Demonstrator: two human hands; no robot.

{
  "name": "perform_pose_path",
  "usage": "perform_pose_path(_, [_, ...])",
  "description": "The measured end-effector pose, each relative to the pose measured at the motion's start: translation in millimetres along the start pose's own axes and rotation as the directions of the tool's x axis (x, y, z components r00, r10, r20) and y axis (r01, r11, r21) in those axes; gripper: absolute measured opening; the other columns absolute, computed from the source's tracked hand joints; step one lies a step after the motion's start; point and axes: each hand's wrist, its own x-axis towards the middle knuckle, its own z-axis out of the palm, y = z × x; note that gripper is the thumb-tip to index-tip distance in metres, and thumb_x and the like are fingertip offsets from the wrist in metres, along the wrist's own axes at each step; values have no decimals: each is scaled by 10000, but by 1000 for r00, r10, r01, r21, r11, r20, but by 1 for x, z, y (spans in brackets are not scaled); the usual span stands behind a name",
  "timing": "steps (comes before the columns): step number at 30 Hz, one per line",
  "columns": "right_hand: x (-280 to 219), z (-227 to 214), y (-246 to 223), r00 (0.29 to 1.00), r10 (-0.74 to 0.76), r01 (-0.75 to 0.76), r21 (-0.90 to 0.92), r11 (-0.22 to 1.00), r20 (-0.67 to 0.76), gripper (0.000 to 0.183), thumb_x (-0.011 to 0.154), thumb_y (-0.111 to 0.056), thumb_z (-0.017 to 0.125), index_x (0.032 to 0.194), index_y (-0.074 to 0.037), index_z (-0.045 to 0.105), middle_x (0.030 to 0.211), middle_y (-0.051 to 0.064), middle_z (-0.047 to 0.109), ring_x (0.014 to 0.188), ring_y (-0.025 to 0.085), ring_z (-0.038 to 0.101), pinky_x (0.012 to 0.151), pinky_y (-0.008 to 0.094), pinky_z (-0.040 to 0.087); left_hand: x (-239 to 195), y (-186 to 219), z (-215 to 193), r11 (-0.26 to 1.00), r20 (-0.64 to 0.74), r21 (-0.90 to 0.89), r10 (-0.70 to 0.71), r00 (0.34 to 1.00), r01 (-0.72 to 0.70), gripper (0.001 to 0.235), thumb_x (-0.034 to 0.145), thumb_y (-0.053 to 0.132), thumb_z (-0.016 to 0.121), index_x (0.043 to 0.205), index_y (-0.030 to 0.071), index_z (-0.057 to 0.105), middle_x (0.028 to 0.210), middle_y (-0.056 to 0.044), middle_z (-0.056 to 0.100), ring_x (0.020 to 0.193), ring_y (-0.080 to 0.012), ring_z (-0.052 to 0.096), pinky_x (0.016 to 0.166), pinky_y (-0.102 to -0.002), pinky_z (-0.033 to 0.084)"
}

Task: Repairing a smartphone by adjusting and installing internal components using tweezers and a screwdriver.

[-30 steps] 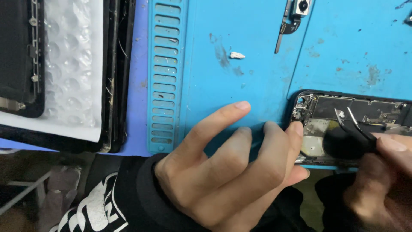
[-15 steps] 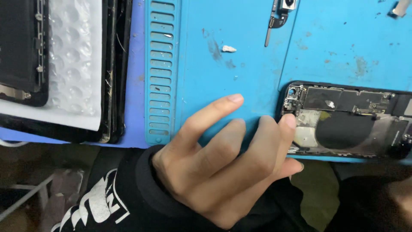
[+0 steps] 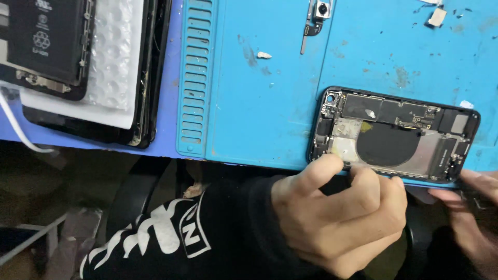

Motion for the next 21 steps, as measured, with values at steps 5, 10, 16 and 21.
perform_pose_path(5, [13,31,-76,964,-264,257,-169,951,-21,446,969,157,600,1367,27,447,1246,268,563,1039,298,685,996,375,601,10,13,11,999,-55,13,-43,998,43,124,973,42,592,1053,28,686,1101,-50,573,1002,-170,562,911,-330,408])
perform_pose_path(10, [13,35,-95,996,23,6,320,947,-86,518,851,106,628,1331,-38,499,1352,145,609,1159,200,675,1106,313,582,25,22,8,984,-27,-82,-158,987,156,90,957,93,642,1001,47,705,989,-45,584,886,-184,557,795,-343,420])
perform_pose_path(16, [9,18,-63,945,-321,300,-228,926,-62,220,1090,125,705,1225,10,575,1269,200,693,1142,228,671,1087,302,587,37,37,0,991,-18,95,-88,996,89,273,882,148,602,903,-116,666,994,-224,583,889,-336,571,828,-426,479])
perform_pose_path(21, [6,21,-74,937,-308,286,-144,947,-165,165,1101,81,664,1215,-1,578,1196,154,665,1101,180,676,1010,238,542,43,41,2,989,-8,144,-20,1000,21,362,834,154,593,910,-193,664,978,-298,590,888,-379,585,843,-457,498])
